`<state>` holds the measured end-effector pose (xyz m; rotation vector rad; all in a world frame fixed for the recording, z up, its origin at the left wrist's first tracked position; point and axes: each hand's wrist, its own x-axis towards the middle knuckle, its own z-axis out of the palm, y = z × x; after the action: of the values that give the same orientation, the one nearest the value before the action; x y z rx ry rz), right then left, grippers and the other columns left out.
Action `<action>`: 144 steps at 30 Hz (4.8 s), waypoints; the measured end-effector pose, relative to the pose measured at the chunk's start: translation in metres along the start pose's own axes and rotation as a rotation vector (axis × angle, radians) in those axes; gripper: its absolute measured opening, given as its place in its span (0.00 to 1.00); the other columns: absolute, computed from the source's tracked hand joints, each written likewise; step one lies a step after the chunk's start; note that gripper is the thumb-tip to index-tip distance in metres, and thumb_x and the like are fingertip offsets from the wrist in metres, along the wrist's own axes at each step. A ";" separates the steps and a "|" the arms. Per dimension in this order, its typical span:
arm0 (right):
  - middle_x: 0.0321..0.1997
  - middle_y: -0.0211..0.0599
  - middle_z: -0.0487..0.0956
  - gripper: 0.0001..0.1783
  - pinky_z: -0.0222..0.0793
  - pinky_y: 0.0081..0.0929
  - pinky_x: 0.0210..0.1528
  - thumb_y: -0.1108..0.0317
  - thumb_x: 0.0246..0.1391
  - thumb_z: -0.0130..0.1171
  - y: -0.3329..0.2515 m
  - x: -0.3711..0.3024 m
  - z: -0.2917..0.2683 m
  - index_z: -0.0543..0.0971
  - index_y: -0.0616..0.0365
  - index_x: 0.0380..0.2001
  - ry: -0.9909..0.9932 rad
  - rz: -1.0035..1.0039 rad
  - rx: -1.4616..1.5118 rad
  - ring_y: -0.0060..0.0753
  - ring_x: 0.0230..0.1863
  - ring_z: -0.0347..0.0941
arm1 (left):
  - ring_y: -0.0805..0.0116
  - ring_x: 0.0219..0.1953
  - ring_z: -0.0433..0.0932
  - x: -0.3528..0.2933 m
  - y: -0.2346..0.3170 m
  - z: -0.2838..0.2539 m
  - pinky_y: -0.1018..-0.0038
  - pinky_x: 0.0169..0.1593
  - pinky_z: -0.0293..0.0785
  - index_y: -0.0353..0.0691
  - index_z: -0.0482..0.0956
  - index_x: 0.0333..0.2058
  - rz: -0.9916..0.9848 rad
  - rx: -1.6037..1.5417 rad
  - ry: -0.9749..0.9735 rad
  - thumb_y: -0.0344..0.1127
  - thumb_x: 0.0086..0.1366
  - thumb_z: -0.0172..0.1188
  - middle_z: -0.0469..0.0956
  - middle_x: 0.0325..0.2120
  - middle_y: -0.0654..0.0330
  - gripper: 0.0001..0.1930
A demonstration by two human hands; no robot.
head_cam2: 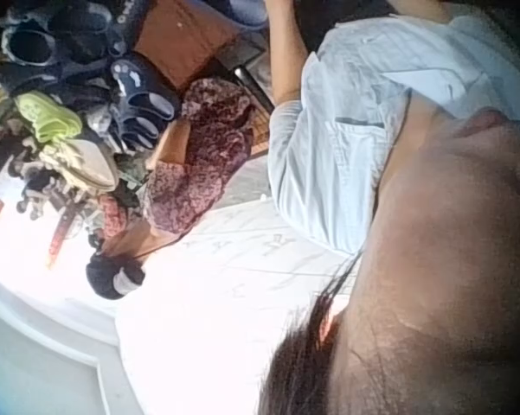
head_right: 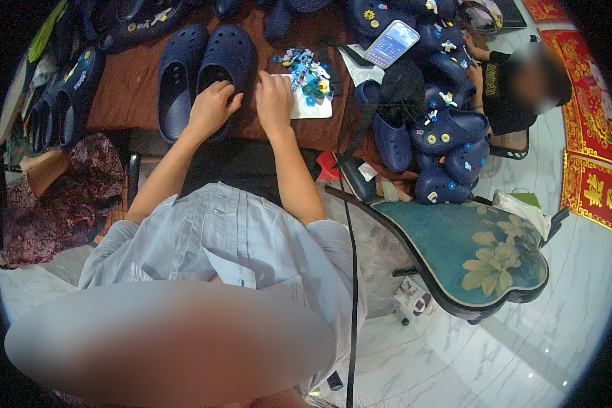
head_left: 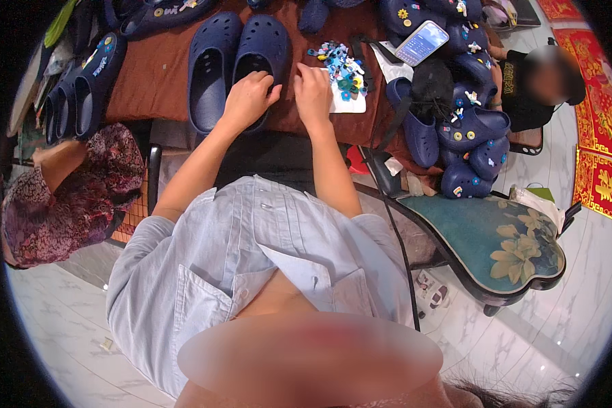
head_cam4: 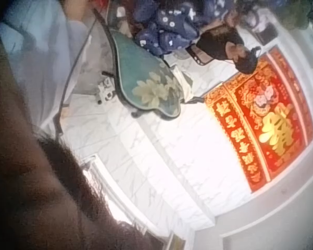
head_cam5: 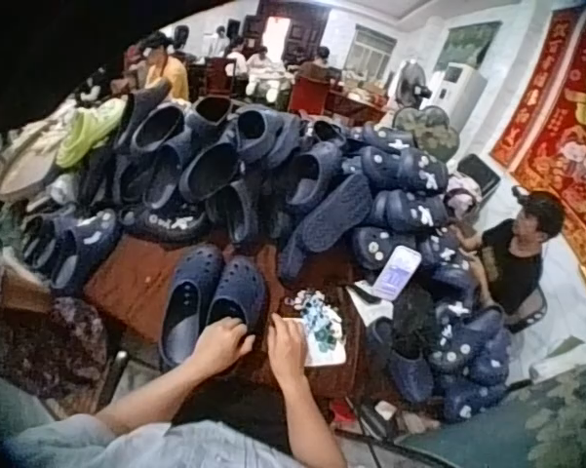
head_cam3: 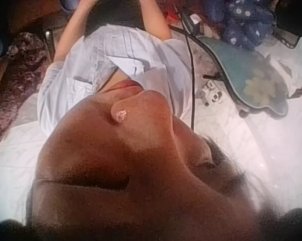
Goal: The person is stitching small decorative pieces onto blue shoes.
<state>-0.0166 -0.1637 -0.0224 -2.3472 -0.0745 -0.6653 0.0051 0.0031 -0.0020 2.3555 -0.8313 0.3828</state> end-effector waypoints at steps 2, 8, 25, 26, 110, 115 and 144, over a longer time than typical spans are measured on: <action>0.37 0.45 0.74 0.11 0.67 0.44 0.48 0.71 0.48 0.64 0.005 -0.007 -0.008 0.80 0.61 0.37 0.022 -0.051 -0.303 0.52 0.45 0.69 | 0.50 0.31 0.76 0.000 0.000 0.000 0.59 0.35 0.74 0.34 0.73 0.24 0.016 -0.009 0.011 0.36 0.59 0.62 0.73 0.26 0.51 0.12; 0.39 0.47 0.72 0.10 0.67 0.43 0.49 0.75 0.46 0.64 0.022 -0.013 -0.016 0.79 0.63 0.34 -0.033 0.034 -0.300 0.53 0.46 0.68 | 0.51 0.32 0.76 0.000 0.000 0.000 0.60 0.35 0.74 0.34 0.73 0.24 -0.004 0.007 -0.005 0.36 0.60 0.62 0.73 0.25 0.51 0.12; 0.42 0.42 0.77 0.15 0.73 0.29 0.41 0.83 0.48 0.58 0.008 -0.004 -0.050 0.79 0.65 0.42 0.090 0.271 0.129 0.37 0.43 0.75 | 0.56 0.36 0.80 -0.001 0.006 -0.015 0.65 0.39 0.77 0.35 0.80 0.34 -0.024 -0.147 0.169 0.31 0.59 0.64 0.79 0.32 0.54 0.07; 0.42 0.38 0.77 0.16 0.74 0.26 0.42 0.83 0.49 0.59 0.002 -0.003 -0.049 0.78 0.64 0.43 0.099 0.298 0.405 0.32 0.43 0.75 | 0.57 0.37 0.80 0.001 0.010 -0.019 0.66 0.39 0.77 0.35 0.80 0.36 0.000 -0.219 0.174 0.30 0.59 0.64 0.79 0.33 0.54 0.08; 0.30 0.30 0.78 0.06 0.67 0.19 0.36 0.75 0.51 0.65 0.036 -0.003 -0.061 0.79 0.64 0.33 0.257 0.438 0.472 0.18 0.31 0.71 | 0.74 0.32 0.82 0.051 0.022 0.011 0.76 0.36 0.78 0.33 0.77 0.35 -0.287 -0.852 0.109 0.27 0.56 0.66 0.82 0.27 0.57 0.09; 0.31 0.29 0.77 0.06 0.69 0.17 0.32 0.77 0.53 0.64 0.044 -0.008 -0.077 0.77 0.63 0.35 0.375 0.518 0.655 0.18 0.29 0.71 | 0.47 0.36 0.82 0.073 0.039 0.051 0.58 0.39 0.77 0.36 0.78 0.36 0.025 -0.577 -0.151 0.28 0.56 0.62 0.81 0.31 0.43 0.08; 0.43 0.46 0.78 0.19 0.69 0.43 0.47 0.68 0.50 0.63 0.066 0.072 -0.090 0.79 0.55 0.48 0.171 -0.199 -0.281 0.49 0.45 0.72 | 0.80 0.29 0.74 0.071 0.024 0.018 0.80 0.34 0.72 0.35 0.80 0.44 -0.438 -0.974 -0.056 0.34 0.67 0.59 0.80 0.30 0.65 0.11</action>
<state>0.0208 -0.2798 0.0296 -2.5600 -0.1473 -1.0294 0.0446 -0.0564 0.0262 1.5484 -0.3558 -0.2418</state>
